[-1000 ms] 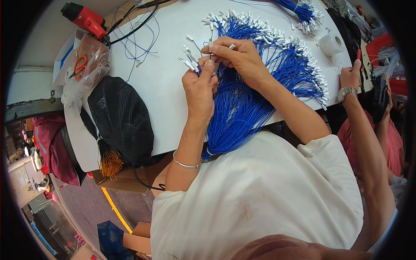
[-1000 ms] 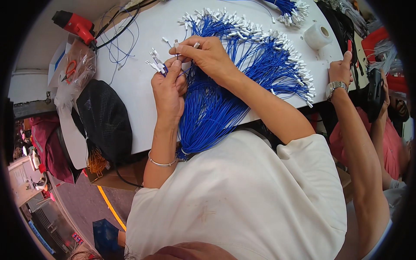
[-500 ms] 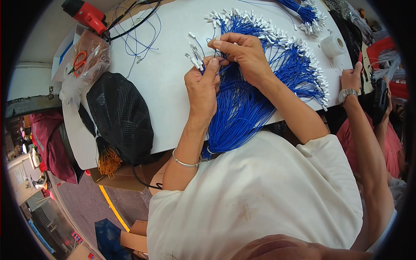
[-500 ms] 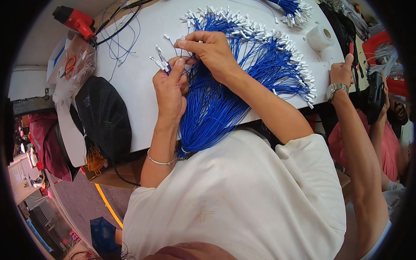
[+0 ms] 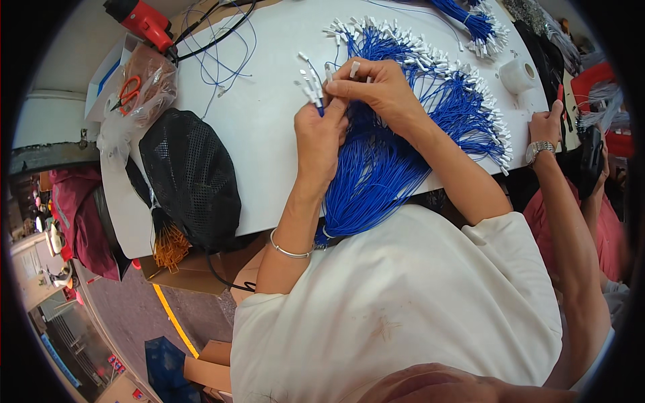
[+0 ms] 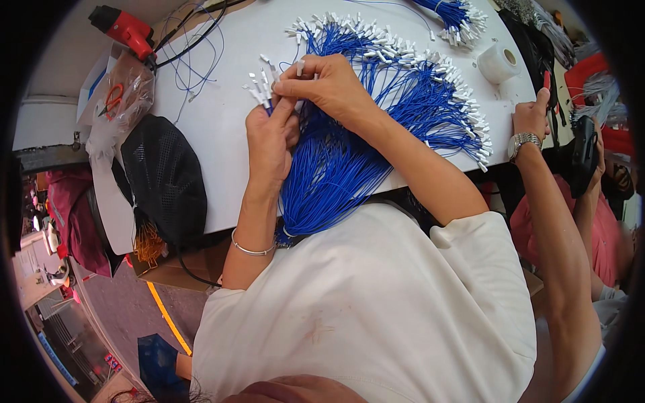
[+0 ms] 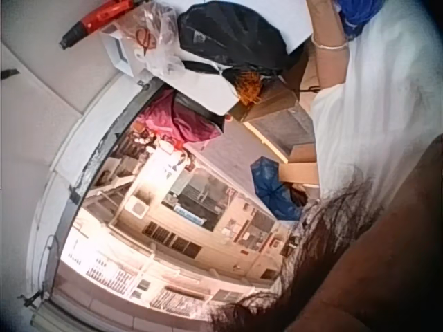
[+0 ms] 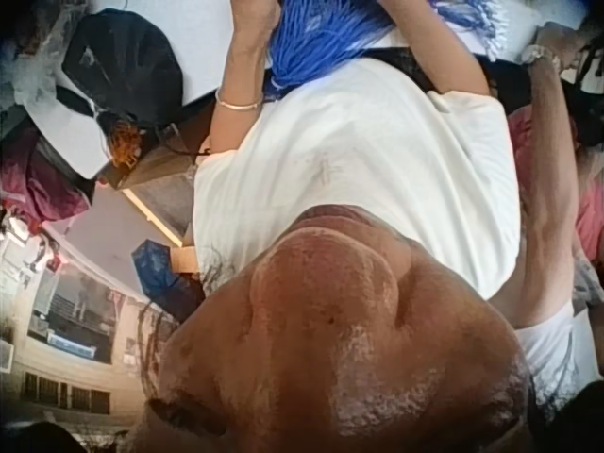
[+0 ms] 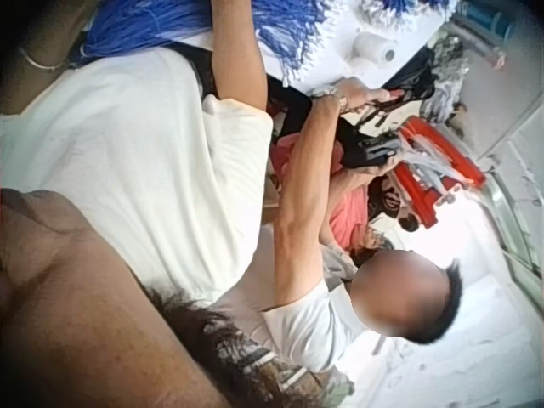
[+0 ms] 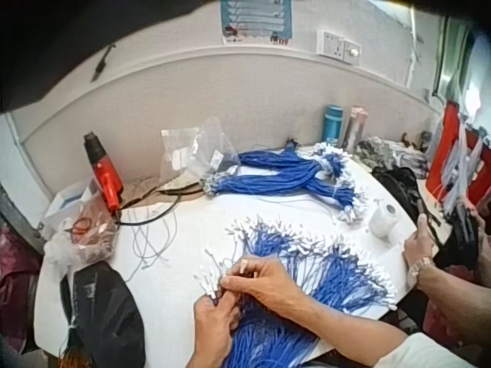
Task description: Assembling and bundling blue and white decorative tassels by tying them with string and cutting the excess with scissors.
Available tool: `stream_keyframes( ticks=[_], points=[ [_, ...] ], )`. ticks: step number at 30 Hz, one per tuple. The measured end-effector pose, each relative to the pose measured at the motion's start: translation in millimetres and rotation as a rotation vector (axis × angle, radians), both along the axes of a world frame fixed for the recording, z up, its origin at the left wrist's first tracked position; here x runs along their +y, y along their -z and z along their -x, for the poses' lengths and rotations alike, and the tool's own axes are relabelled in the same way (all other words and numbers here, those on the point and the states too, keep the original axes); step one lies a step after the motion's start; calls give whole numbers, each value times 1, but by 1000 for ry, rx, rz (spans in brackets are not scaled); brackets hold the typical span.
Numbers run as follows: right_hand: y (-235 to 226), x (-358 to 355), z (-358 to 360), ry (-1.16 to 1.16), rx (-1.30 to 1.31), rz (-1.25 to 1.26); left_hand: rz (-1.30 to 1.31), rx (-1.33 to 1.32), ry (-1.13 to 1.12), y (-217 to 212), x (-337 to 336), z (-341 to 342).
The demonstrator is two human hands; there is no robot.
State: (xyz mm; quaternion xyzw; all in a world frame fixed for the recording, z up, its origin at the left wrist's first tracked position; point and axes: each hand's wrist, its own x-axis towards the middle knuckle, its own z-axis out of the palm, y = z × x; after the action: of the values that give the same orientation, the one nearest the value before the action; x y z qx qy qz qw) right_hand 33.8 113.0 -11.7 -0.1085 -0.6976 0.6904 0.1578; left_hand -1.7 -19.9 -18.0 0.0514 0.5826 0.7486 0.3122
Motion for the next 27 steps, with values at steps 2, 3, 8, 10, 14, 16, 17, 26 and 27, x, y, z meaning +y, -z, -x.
stream_keyframes(
  ticks=[2, 3, 8, 10, 14, 16, 17, 26, 27],
  points=[
    [-1, 2, -2, 22, -13, 5, -58, -16, -15, -2, 0, 0],
    [-2, 2, -3, 41, -25, 11, -114, -30, -32, -4, -1, 1],
    [0, 0, -3, 91, -12, 85, -181, 13, -75, -6, -2, 0],
    [2, -2, -4, 107, 24, 148, -136, 85, -79, -5, -1, -2],
    [0, -7, -2, 150, 60, 166, -6, 337, -87, -1, 1, -4],
    [-1, -7, -2, 163, 71, 173, 39, 420, -89, -1, 1, -5],
    [-4, -5, -1, 180, 66, 169, 54, 426, -98, -1, 2, -5],
    [-7, 13, -4, 221, 52, 142, 74, 476, -171, 3, 3, -3],
    [-6, 14, -5, 219, 53, 115, 104, 469, -163, 0, 2, -4]
  ],
)
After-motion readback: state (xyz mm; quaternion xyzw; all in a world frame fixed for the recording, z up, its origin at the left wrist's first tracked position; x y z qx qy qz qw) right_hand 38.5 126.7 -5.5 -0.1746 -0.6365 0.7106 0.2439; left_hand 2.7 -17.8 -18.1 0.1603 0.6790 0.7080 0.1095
